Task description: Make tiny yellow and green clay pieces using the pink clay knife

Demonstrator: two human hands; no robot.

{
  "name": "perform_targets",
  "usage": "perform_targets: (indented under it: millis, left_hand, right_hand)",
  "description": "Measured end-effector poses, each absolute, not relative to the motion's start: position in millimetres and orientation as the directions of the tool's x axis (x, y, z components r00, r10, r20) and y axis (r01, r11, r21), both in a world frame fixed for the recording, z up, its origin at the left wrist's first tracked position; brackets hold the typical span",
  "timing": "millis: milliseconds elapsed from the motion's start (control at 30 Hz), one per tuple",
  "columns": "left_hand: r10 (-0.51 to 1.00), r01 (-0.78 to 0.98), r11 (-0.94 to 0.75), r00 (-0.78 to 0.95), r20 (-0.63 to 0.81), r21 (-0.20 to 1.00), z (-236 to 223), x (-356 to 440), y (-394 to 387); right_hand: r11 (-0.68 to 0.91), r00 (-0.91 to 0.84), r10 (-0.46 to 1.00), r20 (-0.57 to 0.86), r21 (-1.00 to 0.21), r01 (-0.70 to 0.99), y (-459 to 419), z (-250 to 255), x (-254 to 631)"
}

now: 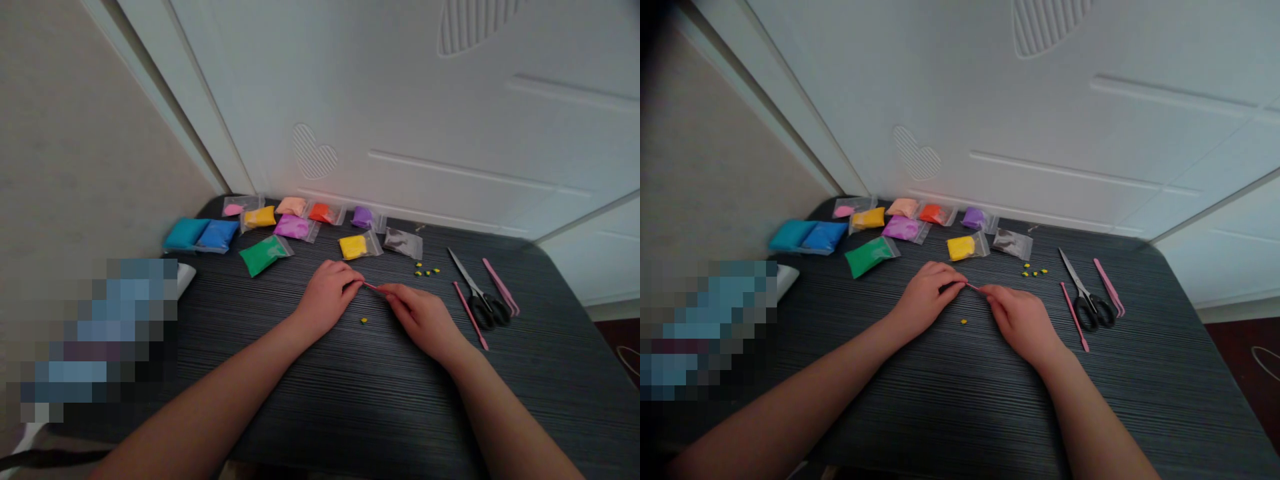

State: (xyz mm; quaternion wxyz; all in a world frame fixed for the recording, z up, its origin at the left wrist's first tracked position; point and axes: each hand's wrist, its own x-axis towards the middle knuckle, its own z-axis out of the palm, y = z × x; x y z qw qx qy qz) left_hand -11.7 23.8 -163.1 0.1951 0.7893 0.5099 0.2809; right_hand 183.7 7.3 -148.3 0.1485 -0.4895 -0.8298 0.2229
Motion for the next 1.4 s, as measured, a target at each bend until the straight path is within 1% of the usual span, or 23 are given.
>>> perform_targets:
  millis: [233,400,500,600,700,800,900,967,1067,1133,1400]
  left_hand:
    - [0.913,0.694,-0.408,0.322,0.252,0.593,-162.9,-10.0,25.7]
    - [0.908,0.697,-0.418,0.331,0.257,0.583,-162.2,-9.6,26.5]
    - [0.904,0.683,-0.426,0.34,0.259,0.593,-162.0,-10.1,26.2]
    - [0.902,0.669,-0.43,0.34,0.266,0.605,-162.2,-10.5,26.3]
    - [0.905,0.66,-0.425,0.331,0.267,0.619,-162.2,-10.3,26.7]
    - [0.907,0.649,-0.421,0.326,0.268,0.634,-161.8,-9.8,26.7]
    - [0.915,0.641,-0.403,0.29,0.28,0.654,-161.1,-10.4,26.9]
    - [0.931,0.636,-0.363,0.225,0.286,0.681,-161.1,-12.3,27.8]
    - [0.957,0.607,-0.283,0.127,0.26,0.742,-161.9,-16.3,29.8]
    - [0.967,0.585,-0.246,0.094,0.236,0.773,-162.5,-18.6,30.9]
    - [0.971,0.562,-0.23,0.084,0.222,0.794,-161.6,-18.8,30.3]
  right_hand:
    - [0.415,-0.465,0.884,0.053,-0.547,0.727,10.8,-151.7,184.9]
    - [0.428,-0.422,0.895,0.141,-0.533,0.73,11.2,-154.2,184.8]
    - [0.445,-0.421,0.893,0.161,-0.458,0.769,11.3,-155.4,181.6]
    - [0.446,-0.411,0.895,0.173,-0.331,0.832,10.3,-155.1,176.9]
    - [0.433,-0.39,0.894,0.218,-0.205,0.878,8.2,-153.7,172.1]
    - [0.414,-0.372,0.895,0.248,-0.149,0.898,6.1,-152.5,168.3]
    - [0.398,-0.355,0.902,0.245,-0.155,0.904,4.9,-153.2,166.5]
    - [0.386,-0.341,0.908,0.243,-0.169,0.907,4.7,-154.5,166.5]
    - [0.378,-0.33,0.913,0.241,-0.189,0.906,4.6,-156.3,167.1]
    - [0.381,-0.332,0.912,0.242,-0.199,0.903,4.6,-156.7,167.4]
    - [0.386,-0.339,0.911,0.234,-0.193,0.902,4.9,-156.8,166.7]
